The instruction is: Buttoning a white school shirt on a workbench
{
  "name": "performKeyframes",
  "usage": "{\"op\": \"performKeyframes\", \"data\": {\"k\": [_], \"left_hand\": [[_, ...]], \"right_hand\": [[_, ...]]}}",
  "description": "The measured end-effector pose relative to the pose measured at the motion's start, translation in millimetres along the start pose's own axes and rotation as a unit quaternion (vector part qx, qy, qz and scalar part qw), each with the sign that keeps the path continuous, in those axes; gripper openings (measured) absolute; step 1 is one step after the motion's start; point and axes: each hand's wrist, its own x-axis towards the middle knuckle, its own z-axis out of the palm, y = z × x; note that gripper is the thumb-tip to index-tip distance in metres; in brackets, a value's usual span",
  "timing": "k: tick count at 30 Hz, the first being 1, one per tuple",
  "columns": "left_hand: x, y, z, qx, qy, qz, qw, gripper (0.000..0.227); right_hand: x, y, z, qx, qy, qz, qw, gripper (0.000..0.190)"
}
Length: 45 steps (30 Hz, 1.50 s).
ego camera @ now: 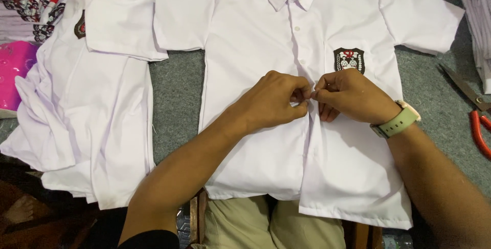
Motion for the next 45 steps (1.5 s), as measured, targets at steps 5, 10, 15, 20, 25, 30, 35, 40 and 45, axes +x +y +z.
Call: {"op": "performKeyframes", "data": {"k": [5,10,15,20,25,30,35,40,45], "left_hand": [[1.9,-2.7,2.4,0.002,0.004,-0.002,1.0,0.01],[-0.5,-0.7,0.6,-0.007,0.005,-0.015,1.0,0.011],[-0.5,7.4,-0.8,-0.018,0.012,-0.069,0.997,0.005],[1.1,6.9,-4.6,-0.03,0.005,-0.077,0.997,0.003],[-0.8,8.5,-10.4,-0.079,0.0,-0.11,0.991,0.007],[-0.2,-2.0,-12.8,-0.08,-0.023,-0.044,0.996,0.009],[-0.5,1.2,-12.4,-0.068,-0.022,-0.054,0.996,0.008],[1.0,2.1,-10.5,-0.072,-0.023,-0.051,0.996,0.009],[1.6,3.4,-4.4,-0.011,-0.028,-0.046,0.999,0.017]], "right_hand": [[-1.2,1.4,-1.4,-0.024,0.041,-0.029,0.998,0.02],[-0.8,4.0,2.8,-0.057,0.061,-0.037,0.996,0.022],[2.1,5.3,-4.7,-0.013,0.016,-0.013,1.0,0.018],[4.0,9.0,-9.7,0.016,-0.031,-0.012,0.999,0.016],[6.9,13.4,-11.0,0.035,-0.067,-0.025,0.997,0.015],[3.5,12.8,-5.6,0.04,-0.048,-0.058,0.996,0.013],[1.2,9.4,-4.0,0.027,-0.049,-0.059,0.997,0.014],[9.4,22.5,-5.0,0.01,-0.047,-0.054,0.997,0.015],[14.3,29.6,-6.0,0.006,-0.051,-0.05,0.997,0.019]]}}
